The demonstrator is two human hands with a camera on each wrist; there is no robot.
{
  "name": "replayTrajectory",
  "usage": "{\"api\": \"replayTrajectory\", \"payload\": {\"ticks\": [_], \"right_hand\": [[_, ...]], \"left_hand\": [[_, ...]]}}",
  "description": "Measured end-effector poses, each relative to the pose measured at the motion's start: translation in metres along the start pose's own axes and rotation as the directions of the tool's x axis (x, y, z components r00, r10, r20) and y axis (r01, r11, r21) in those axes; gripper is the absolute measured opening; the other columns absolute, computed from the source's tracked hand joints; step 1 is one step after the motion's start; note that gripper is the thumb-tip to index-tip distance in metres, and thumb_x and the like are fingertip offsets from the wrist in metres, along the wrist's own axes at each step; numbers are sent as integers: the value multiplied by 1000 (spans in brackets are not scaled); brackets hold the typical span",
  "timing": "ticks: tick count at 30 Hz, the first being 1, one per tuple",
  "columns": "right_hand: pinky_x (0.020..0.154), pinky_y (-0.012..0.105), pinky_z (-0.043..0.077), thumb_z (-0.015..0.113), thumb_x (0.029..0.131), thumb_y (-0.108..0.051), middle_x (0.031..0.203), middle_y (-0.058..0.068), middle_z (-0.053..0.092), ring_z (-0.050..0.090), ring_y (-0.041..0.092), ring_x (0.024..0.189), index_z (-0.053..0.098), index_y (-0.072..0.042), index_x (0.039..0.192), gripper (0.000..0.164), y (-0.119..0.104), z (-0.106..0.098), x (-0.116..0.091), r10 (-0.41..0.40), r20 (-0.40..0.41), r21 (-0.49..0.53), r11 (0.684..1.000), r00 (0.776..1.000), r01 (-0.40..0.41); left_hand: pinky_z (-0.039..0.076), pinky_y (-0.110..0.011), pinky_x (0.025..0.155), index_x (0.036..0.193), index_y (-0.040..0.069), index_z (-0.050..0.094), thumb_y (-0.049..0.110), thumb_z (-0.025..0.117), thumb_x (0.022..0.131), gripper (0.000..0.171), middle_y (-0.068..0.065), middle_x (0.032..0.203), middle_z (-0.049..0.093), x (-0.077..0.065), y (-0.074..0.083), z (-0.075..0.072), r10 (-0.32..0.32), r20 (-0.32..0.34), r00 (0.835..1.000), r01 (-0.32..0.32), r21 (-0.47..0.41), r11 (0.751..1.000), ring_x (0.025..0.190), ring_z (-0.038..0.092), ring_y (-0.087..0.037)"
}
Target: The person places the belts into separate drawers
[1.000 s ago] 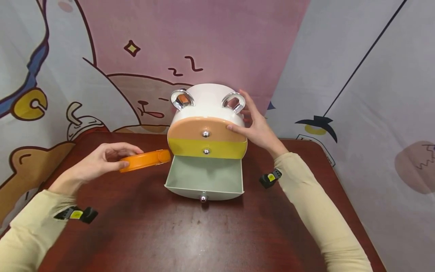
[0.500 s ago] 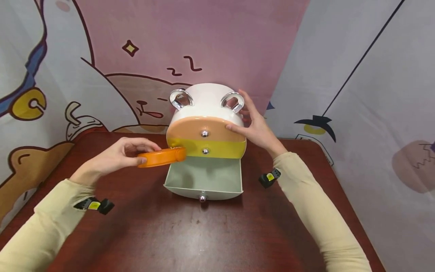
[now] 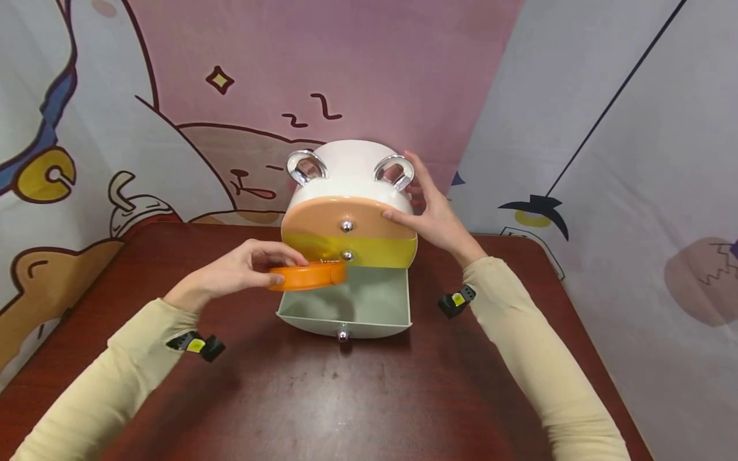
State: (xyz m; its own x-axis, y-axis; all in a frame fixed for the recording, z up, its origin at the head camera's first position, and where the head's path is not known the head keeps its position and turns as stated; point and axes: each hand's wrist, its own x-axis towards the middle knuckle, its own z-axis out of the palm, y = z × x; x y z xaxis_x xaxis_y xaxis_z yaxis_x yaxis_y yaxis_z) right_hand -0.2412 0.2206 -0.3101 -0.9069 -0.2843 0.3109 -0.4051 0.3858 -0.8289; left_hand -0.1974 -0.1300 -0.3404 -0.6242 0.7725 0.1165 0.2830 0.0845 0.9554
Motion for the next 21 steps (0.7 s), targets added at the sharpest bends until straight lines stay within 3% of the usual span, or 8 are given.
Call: {"api": "replayTrajectory", "payload": {"ticks": [13, 21], "right_hand": [[98, 59, 39, 77, 83, -17, 139, 19, 41, 49, 42, 118, 12, -41, 154, 99, 0, 0, 0, 19, 7, -17, 1000, 1000, -19], [98, 57, 39, 77, 84, -17, 140, 18, 41, 49, 41, 119, 12, -41, 154, 98, 1, -1, 0, 15, 7, -16, 1000, 1000, -15]], "left_hand": [[47, -31, 85, 120, -3, 63, -5, 61, 86, 35, -11, 114, 64, 24, -27, 20, 37, 66, 997, -39, 35, 999, 101, 57, -26], [46, -31, 85, 120, -1, 64, -8, 61, 85, 36, -8, 108, 65, 34, -45, 33, 1, 58, 998, -5, 59, 998, 98, 58, -22]]}}
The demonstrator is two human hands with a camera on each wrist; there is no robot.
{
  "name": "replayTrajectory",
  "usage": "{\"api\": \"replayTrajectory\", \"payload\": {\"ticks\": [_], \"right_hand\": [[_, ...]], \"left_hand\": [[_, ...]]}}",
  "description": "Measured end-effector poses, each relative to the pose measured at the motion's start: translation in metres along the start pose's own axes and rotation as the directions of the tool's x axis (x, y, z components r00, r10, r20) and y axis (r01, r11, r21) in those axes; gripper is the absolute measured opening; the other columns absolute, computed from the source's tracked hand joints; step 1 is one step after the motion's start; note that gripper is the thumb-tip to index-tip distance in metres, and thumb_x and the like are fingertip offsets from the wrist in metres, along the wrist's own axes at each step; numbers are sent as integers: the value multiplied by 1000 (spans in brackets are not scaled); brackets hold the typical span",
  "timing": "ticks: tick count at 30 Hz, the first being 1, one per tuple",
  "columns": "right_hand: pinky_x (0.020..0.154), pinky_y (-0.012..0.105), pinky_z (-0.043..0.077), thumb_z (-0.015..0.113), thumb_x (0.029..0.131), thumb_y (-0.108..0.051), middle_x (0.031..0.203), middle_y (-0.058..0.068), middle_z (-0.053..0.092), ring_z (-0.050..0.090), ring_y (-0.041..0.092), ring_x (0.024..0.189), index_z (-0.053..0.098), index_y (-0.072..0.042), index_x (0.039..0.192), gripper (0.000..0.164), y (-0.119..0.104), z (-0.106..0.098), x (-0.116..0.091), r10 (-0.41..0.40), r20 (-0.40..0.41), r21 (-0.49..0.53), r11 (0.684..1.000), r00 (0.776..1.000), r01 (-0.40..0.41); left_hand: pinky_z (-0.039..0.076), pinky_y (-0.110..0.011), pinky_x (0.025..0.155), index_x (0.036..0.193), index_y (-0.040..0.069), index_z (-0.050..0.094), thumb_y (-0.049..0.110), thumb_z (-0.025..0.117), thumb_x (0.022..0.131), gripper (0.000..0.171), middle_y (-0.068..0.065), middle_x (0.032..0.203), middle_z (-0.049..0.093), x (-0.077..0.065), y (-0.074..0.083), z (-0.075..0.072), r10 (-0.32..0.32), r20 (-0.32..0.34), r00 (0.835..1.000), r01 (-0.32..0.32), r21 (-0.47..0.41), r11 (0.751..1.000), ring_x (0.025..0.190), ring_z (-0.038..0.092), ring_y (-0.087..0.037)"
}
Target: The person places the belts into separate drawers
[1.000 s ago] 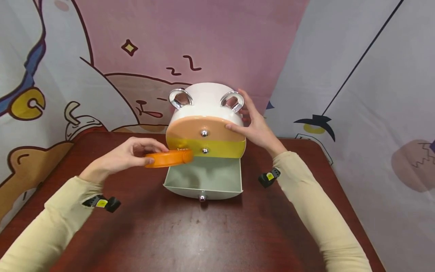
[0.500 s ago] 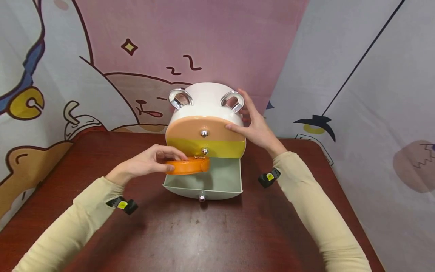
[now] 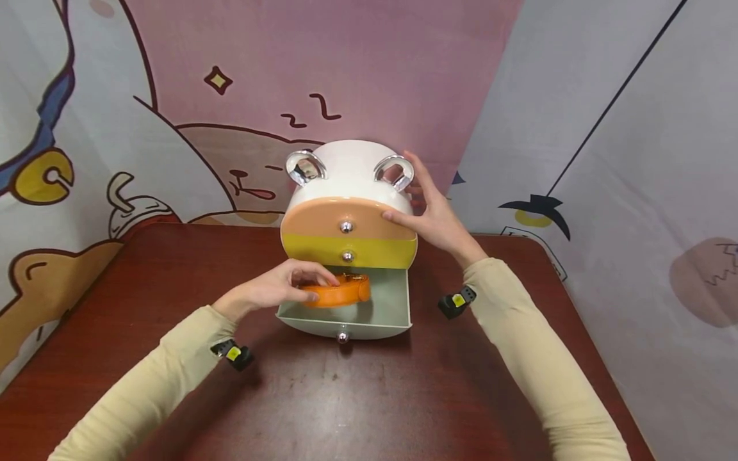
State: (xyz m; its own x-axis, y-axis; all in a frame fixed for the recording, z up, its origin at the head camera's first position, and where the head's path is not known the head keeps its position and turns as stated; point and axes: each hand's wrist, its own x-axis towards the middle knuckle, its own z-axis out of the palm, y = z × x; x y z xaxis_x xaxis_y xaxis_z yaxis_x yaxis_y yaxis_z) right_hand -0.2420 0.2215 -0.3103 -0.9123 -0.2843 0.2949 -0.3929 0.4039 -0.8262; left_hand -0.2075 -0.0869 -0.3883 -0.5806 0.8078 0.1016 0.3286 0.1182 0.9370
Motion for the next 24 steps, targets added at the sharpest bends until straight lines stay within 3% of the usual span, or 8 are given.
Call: {"api": "replayTrajectory", "payload": {"ticks": [10, 18, 24], "right_hand": [[96, 59, 40, 77, 83, -18, 143, 17, 39, 50, 41, 117, 12, -40, 154, 99, 2, 0, 0, -29, -4, -18, 999, 1000, 29], [96, 59, 39, 77, 84, -18, 144, 16, 38, 49, 40, 119, 12, -39, 155, 99, 2, -2, -1, -30, -9, -22, 999, 1000, 29], [96, 61, 39, 78, 83, -16, 145, 17, 37, 48, 42, 120, 11, -36, 155, 100, 0, 0, 0, -30, -1, -12, 999, 1000, 30]], "left_hand": [[47, -32, 87, 117, -1, 67, -6, 64, 86, 32, -6, 108, 68, 15, -5, 14, 11, 34, 999, -11, -2, 1000, 98, 61, -20], [48, -29, 81, 108, 3, 71, -7, 69, 80, 30, -1, 98, 68, 24, -9, 21, -29, 19, 999, 27, 117, 993, 89, 60, -15], [49, -28, 80, 107, 4, 70, -8, 70, 79, 31, 0, 96, 67, 25, -17, 27, -10, 48, 999, -1, 219, 976, 87, 59, -11]]}}
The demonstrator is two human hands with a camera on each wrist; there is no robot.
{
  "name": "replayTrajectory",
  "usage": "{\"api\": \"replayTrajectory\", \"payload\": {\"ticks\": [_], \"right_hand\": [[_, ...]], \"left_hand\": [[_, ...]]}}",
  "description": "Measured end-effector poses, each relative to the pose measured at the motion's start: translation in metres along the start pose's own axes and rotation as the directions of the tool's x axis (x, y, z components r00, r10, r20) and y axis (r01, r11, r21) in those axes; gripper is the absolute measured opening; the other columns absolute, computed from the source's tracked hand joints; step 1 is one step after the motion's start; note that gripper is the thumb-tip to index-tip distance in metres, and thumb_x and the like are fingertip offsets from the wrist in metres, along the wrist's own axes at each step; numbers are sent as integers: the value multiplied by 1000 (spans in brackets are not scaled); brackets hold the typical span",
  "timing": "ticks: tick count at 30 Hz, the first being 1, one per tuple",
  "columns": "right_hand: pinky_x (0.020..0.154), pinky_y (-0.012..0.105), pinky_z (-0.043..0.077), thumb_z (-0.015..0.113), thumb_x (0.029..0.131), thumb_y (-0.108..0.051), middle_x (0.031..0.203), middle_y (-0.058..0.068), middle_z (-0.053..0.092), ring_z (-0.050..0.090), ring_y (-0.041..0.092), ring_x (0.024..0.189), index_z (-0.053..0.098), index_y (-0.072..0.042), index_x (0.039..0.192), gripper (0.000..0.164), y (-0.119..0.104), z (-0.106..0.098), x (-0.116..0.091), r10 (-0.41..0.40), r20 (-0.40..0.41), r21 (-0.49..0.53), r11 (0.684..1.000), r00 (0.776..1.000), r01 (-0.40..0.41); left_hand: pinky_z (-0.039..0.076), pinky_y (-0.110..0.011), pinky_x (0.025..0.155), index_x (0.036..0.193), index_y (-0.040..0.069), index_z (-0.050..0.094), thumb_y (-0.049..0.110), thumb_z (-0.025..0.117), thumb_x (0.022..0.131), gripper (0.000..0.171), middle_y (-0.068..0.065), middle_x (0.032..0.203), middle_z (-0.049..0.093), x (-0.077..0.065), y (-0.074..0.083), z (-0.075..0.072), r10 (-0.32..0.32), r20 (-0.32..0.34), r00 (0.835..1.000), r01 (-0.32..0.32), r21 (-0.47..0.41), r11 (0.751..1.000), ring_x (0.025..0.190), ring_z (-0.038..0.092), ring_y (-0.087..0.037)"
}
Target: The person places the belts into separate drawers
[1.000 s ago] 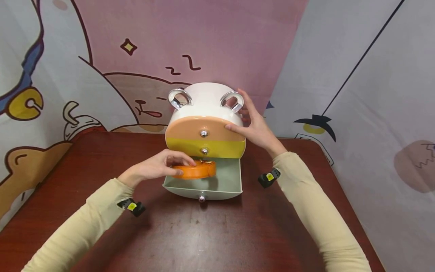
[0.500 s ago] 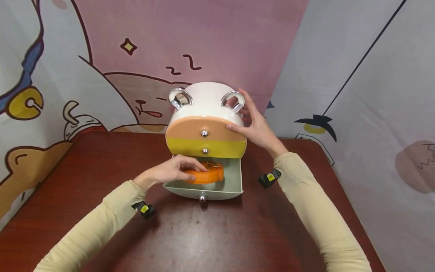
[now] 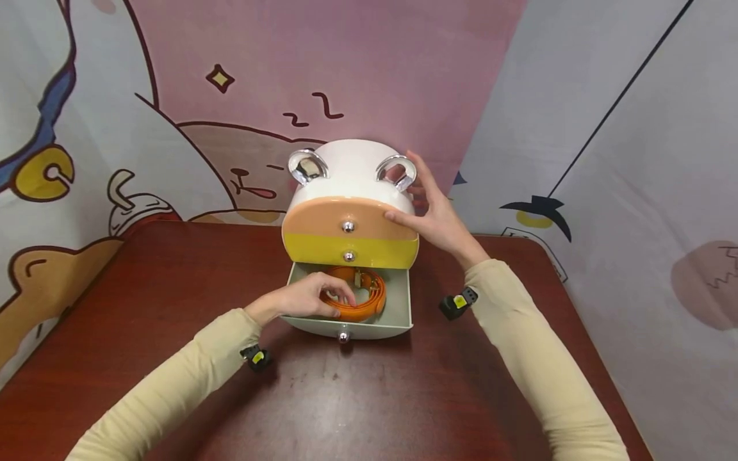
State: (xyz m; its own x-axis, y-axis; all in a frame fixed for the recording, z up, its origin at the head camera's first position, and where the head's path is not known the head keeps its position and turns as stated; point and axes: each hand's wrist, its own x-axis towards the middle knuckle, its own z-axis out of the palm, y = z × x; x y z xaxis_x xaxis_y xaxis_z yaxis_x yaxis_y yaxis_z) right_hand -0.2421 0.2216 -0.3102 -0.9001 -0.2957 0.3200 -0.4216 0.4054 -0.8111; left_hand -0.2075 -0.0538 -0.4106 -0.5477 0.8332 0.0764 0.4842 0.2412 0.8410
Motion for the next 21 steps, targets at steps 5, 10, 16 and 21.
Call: {"api": "replayTrajectory", "payload": {"ticks": [5, 10, 16, 21], "right_hand": [[95, 60, 40, 78, 82, -14, 145, 18, 37, 49, 42, 119, 10, -34, 156, 102, -2, 1, 0, -4, 0, 2, 1000, 1000, 4], [96, 59, 40, 78, 82, -13, 145, 17, 37, 49, 41, 120, 10, -34, 156, 102, -1, 1, 0, -12, -1, 0, 1000, 1000, 12], [96, 60, 39, 77, 83, -11, 145, 18, 37, 48, 42, 120, 10, -34, 156, 102, 1, 1, 1, -6, -2, 4, 1000, 1000, 6], [97, 60, 39, 77, 82, -11, 145, 17, 37, 48, 41, 120, 10, -33, 156, 102, -1, 1, 0, -2, -1, 13, 1000, 1000, 2]], "left_hand": [[49, -32, 88, 113, -5, 65, -11, 67, 82, 31, -15, 102, 67, 0, -5, 1, 31, -2, 1000, -31, -90, 996, 94, 63, -26], [47, -43, 93, 117, -8, 61, -9, 67, 85, 33, -26, 106, 64, -1, -6, -2, 2, -57, 998, -12, -176, 984, 100, 61, -38], [46, -48, 94, 117, -7, 62, -8, 67, 85, 32, -17, 105, 66, -10, -2, -10, -9, -118, 993, -19, -240, 971, 105, 58, -43], [46, -45, 95, 117, -7, 62, -9, 66, 86, 31, -12, 104, 67, -23, -3, -19, -20, -187, 982, -36, -291, 956, 106, 58, -43]]}}
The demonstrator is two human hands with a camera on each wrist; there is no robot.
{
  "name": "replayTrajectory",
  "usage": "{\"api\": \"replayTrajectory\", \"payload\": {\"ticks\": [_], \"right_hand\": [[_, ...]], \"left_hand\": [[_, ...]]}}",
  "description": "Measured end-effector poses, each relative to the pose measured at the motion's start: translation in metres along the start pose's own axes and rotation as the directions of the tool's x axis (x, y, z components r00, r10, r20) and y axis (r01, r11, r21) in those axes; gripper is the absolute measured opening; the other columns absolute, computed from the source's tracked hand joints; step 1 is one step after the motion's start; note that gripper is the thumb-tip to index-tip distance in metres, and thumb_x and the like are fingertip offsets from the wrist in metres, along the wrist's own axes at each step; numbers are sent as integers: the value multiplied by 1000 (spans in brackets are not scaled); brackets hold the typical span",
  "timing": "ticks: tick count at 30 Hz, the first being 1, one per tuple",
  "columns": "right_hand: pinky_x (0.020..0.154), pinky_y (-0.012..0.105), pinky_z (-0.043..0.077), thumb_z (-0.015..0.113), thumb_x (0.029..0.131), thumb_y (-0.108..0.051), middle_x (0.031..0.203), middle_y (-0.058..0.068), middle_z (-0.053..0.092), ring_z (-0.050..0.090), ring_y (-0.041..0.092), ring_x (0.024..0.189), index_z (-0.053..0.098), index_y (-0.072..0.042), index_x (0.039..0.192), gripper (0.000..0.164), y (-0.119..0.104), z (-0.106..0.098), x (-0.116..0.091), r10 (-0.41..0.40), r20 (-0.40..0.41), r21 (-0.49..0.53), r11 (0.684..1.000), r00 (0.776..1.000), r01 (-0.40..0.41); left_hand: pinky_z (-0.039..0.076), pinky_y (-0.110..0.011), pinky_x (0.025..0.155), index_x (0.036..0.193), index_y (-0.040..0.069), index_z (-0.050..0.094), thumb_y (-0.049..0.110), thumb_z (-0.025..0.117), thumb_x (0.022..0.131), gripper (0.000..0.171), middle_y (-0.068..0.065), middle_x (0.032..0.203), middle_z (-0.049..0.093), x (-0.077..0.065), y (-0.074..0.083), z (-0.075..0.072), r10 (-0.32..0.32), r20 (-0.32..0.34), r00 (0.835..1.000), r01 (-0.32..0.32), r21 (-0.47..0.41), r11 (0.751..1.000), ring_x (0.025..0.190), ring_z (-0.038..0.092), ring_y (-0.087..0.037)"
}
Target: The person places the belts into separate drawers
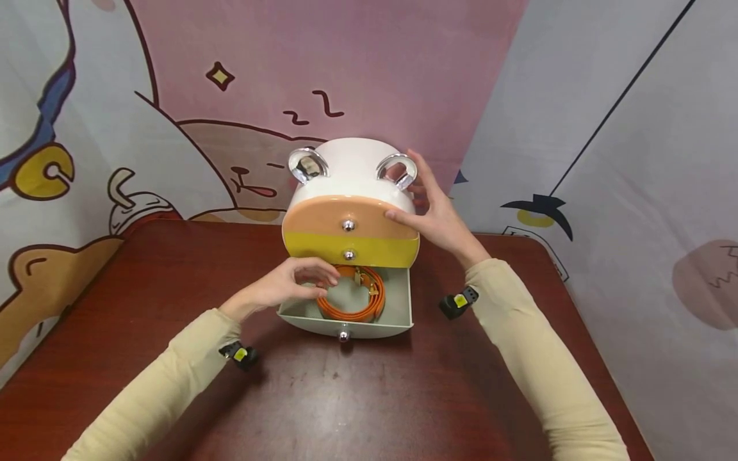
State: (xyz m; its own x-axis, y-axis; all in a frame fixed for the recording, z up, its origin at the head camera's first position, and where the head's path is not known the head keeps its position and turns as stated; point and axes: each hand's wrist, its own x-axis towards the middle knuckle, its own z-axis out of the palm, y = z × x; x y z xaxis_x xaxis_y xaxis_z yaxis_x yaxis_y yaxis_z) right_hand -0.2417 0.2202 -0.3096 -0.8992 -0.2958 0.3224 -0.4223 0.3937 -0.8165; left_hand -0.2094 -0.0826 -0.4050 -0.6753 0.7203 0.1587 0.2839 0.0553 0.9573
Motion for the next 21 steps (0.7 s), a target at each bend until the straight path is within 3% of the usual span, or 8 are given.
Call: {"api": "replayTrajectory", "payload": {"ticks": [4, 10, 14, 21], "right_hand": [[97, 60, 39, 78, 82, -13, 144, 18, 38, 48, 42, 119, 9, -34, 156, 103, 0, 1, 0, 1, 3, 7, 1000, 1000, -1], [95, 61, 39, 77, 83, -13, 144, 21, 37, 47, 45, 119, 6, -31, 156, 104, 2, 1, 1, 3, 5, 5, 1000, 1000, -3], [94, 60, 40, 77, 83, -13, 142, 19, 39, 48, 43, 118, 8, -34, 156, 102, 0, 1, 0, 13, 5, 4, 1000, 1000, -13], [96, 59, 40, 77, 83, -14, 140, 19, 41, 49, 41, 118, 10, -39, 155, 101, -1, 0, -1, 16, 3, -3, 1000, 1000, -16]], "left_hand": [[49, -37, 88, 117, -6, 62, -6, 67, 87, 31, -18, 107, 66, -9, 1, -9, 5, -56, 998, -6, -18, 1000, 105, 60, -36], [49, -35, 87, 122, -9, 58, -3, 67, 87, 36, -31, 116, 59, -25, 2, -22, -15, -113, 993, 12, -24, 1000, 110, 55, -42], [50, -35, 89, 123, -9, 57, -3, 67, 88, 37, -32, 119, 57, -38, 2, -29, -37, -147, 988, 31, -43, 999, 113, 53, -46], [51, -33, 87, 123, -8, 58, 0, 68, 88, 37, -28, 116, 60, -60, -3, -40, -52, -200, 978, 53, -1, 999, 109, 59, -36]]}}
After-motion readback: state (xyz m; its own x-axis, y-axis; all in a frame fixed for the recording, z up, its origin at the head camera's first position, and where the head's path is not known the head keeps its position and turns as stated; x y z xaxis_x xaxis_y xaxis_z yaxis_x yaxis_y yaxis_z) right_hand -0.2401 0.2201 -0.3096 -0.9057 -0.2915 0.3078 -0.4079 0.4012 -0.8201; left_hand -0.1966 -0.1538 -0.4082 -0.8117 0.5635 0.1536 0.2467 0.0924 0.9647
